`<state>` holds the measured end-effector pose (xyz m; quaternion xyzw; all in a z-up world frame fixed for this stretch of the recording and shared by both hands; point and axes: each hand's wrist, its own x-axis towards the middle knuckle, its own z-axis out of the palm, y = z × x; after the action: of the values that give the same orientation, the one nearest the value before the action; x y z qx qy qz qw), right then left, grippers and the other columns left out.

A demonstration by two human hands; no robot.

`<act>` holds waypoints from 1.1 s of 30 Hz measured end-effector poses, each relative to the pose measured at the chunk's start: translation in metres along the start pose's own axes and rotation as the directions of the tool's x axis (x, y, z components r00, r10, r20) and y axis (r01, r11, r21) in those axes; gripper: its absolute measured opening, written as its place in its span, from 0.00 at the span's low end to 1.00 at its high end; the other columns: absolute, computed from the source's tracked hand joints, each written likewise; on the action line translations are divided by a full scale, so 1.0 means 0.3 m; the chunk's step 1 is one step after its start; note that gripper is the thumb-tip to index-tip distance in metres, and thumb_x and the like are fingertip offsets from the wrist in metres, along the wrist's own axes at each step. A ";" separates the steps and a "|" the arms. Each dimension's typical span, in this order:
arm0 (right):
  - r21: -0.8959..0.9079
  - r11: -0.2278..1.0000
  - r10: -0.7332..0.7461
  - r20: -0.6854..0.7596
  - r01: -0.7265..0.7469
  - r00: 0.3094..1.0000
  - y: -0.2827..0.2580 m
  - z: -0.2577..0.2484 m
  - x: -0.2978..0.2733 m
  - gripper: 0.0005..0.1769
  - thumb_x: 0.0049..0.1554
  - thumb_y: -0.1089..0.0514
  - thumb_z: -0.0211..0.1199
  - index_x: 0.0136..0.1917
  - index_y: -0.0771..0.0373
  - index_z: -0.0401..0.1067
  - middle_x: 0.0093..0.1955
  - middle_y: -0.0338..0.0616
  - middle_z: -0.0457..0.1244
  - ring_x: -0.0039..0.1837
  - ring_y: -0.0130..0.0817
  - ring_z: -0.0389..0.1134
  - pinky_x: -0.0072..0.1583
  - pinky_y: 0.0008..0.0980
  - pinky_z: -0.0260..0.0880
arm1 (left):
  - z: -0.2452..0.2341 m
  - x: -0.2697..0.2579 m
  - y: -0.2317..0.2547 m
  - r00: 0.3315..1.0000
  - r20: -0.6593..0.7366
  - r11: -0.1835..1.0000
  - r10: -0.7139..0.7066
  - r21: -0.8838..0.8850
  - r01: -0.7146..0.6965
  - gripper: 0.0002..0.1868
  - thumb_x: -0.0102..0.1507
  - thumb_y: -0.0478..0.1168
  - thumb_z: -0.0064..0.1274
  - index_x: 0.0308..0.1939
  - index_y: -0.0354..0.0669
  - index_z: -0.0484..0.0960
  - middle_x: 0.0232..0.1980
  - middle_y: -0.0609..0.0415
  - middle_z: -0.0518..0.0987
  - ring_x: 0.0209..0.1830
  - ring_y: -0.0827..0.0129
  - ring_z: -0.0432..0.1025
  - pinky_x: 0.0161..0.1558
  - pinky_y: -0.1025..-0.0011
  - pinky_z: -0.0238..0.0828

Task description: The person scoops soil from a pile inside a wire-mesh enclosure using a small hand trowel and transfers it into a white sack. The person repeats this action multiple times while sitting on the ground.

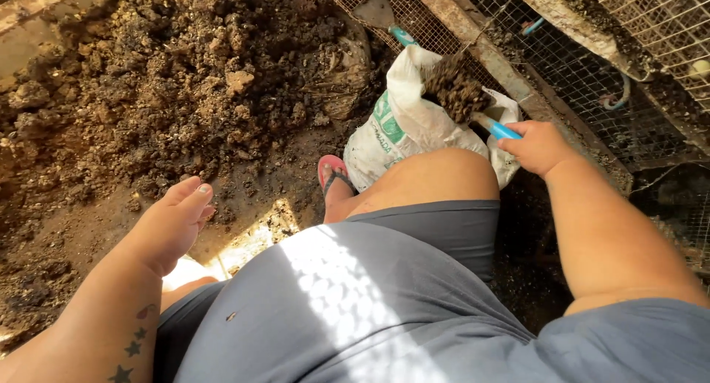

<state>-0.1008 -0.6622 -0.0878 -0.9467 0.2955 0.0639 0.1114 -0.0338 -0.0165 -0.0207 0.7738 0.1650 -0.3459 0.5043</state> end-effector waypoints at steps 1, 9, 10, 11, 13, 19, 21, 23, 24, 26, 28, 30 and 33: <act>0.002 1.000 0.000 -0.001 0.000 1.000 -0.012 0.016 0.000 0.26 0.52 0.44 0.70 0.65 0.46 0.79 0.51 0.48 0.72 0.57 0.51 0.72 0.54 0.47 0.72 | 0.005 0.000 -0.002 1.000 -0.001 1.000 0.002 0.001 -0.002 0.33 0.73 0.49 0.39 0.78 0.36 0.56 0.73 0.30 0.64 0.73 0.44 0.62 0.72 0.45 0.54; -0.547 0.837 -0.046 -0.048 0.013 0.998 -0.101 0.046 -0.025 0.21 0.64 0.58 0.49 0.67 0.72 0.65 0.59 0.63 0.61 0.57 0.66 0.69 0.50 0.65 0.74 | 0.019 -0.014 -0.003 1.000 -0.007 0.998 0.019 0.057 -0.019 0.33 0.73 0.49 0.38 0.77 0.34 0.56 0.73 0.29 0.65 0.74 0.43 0.61 0.73 0.43 0.53; -0.547 0.837 -0.045 -0.045 0.013 0.998 -0.101 0.033 -0.035 0.21 0.64 0.58 0.49 0.67 0.72 0.65 0.59 0.63 0.61 0.57 0.66 0.69 0.50 0.65 0.74 | 0.017 -0.013 -0.006 1.000 -0.007 0.998 0.016 0.059 -0.016 0.33 0.73 0.49 0.38 0.77 0.34 0.56 0.73 0.29 0.65 0.74 0.43 0.61 0.73 0.43 0.53; -0.556 0.831 -0.032 -0.040 0.004 0.999 -0.101 0.021 -0.045 0.20 0.65 0.58 0.47 0.66 0.71 0.65 0.59 0.63 0.62 0.58 0.65 0.70 0.52 0.63 0.74 | 0.015 -0.011 -0.008 1.000 0.003 0.997 0.011 0.072 -0.011 0.33 0.73 0.49 0.37 0.78 0.34 0.56 0.73 0.30 0.65 0.74 0.44 0.61 0.72 0.43 0.52; -0.565 0.825 -0.020 -0.035 -0.003 0.999 -0.146 -0.028 -0.075 0.20 0.66 0.58 0.44 0.66 0.70 0.64 0.59 0.63 0.63 0.58 0.64 0.71 0.53 0.62 0.74 | 0.013 -0.011 0.008 1.000 0.011 0.996 0.004 0.086 -0.005 0.33 0.73 0.49 0.37 0.78 0.35 0.55 0.72 0.31 0.66 0.74 0.45 0.62 0.72 0.42 0.52; -0.480 0.847 0.300 0.077 -0.228 0.951 -0.251 -0.125 -0.214 0.25 0.64 0.65 0.44 0.73 0.60 0.58 0.66 0.62 0.59 0.56 0.65 0.68 0.46 0.58 0.72 | 0.013 -0.016 0.051 0.974 0.052 0.954 -0.220 0.218 0.203 0.34 0.70 0.55 0.32 0.81 0.63 0.50 0.82 0.61 0.57 0.81 0.61 0.55 0.78 0.53 0.49; -0.435 0.877 0.225 -0.009 -0.207 0.974 -0.228 -0.132 -0.208 0.29 0.65 0.59 0.47 0.79 0.55 0.58 0.65 0.60 0.61 0.58 0.64 0.67 0.48 0.59 0.72 | 0.013 0.032 0.015 0.981 0.069 0.973 -0.184 0.158 0.171 0.36 0.69 0.54 0.36 0.81 0.59 0.50 0.81 0.59 0.59 0.79 0.60 0.57 0.76 0.57 0.52; -0.416 0.887 0.209 -0.022 -0.199 0.978 -0.218 -0.121 -0.219 0.28 0.66 0.57 0.48 0.80 0.56 0.57 0.66 0.61 0.60 0.59 0.65 0.66 0.49 0.62 0.71 | 0.004 0.006 0.031 0.977 0.067 0.964 -0.202 0.191 0.186 0.36 0.69 0.54 0.35 0.81 0.60 0.49 0.81 0.60 0.59 0.80 0.61 0.57 0.76 0.57 0.52; -0.390 0.900 0.191 -0.047 -0.194 0.980 -0.210 -0.126 -0.215 0.28 0.67 0.55 0.48 0.80 0.57 0.57 0.67 0.62 0.59 0.61 0.66 0.65 0.51 0.65 0.71 | 0.005 -0.003 0.052 0.977 0.061 0.957 -0.206 0.222 0.188 0.35 0.70 0.55 0.35 0.81 0.60 0.49 0.81 0.61 0.58 0.80 0.61 0.56 0.76 0.56 0.51; -0.447 0.869 0.233 -0.010 -0.213 0.972 -0.214 -0.142 -0.221 0.29 0.66 0.58 0.48 0.79 0.56 0.57 0.65 0.61 0.60 0.58 0.64 0.67 0.47 0.61 0.72 | 0.009 0.005 0.049 0.978 0.064 0.957 -0.196 0.229 0.177 0.35 0.70 0.54 0.35 0.81 0.60 0.49 0.81 0.62 0.60 0.79 0.62 0.57 0.76 0.57 0.52; -0.502 0.834 0.274 0.020 -0.227 0.962 -0.243 -0.170 -0.253 0.29 0.64 0.61 0.48 0.79 0.56 0.57 0.63 0.60 0.61 0.55 0.63 0.69 0.43 0.57 0.74 | 0.009 0.018 0.039 0.981 0.066 0.959 -0.184 0.232 0.164 0.35 0.70 0.54 0.36 0.81 0.59 0.49 0.80 0.62 0.62 0.79 0.62 0.58 0.76 0.58 0.52; -0.377 0.875 0.329 0.006 -0.303 0.944 -0.299 -0.205 -0.302 0.30 0.70 0.57 0.42 0.84 0.56 0.48 0.74 0.61 0.54 0.63 0.67 0.63 0.52 0.64 0.72 | 0.009 0.029 0.017 0.984 0.067 0.965 -0.164 0.220 0.146 0.37 0.68 0.54 0.39 0.82 0.58 0.50 0.78 0.63 0.64 0.72 0.63 0.64 0.70 0.60 0.58; -0.507 0.820 0.294 -0.022 -0.265 0.955 -0.203 -0.182 -0.232 0.27 0.65 0.61 0.46 0.77 0.57 0.59 0.63 0.60 0.60 0.54 0.65 0.69 0.45 0.58 0.73 | 0.002 0.000 0.045 0.981 0.071 0.952 -0.181 0.265 0.156 0.36 0.69 0.53 0.37 0.82 0.59 0.48 0.79 0.63 0.64 0.73 0.62 0.64 0.70 0.58 0.58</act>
<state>-0.1198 -0.5891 -0.0115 -0.8868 0.4006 0.1815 -0.1423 -0.0259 -0.0230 -0.0119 0.7986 0.1599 -0.4426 0.3752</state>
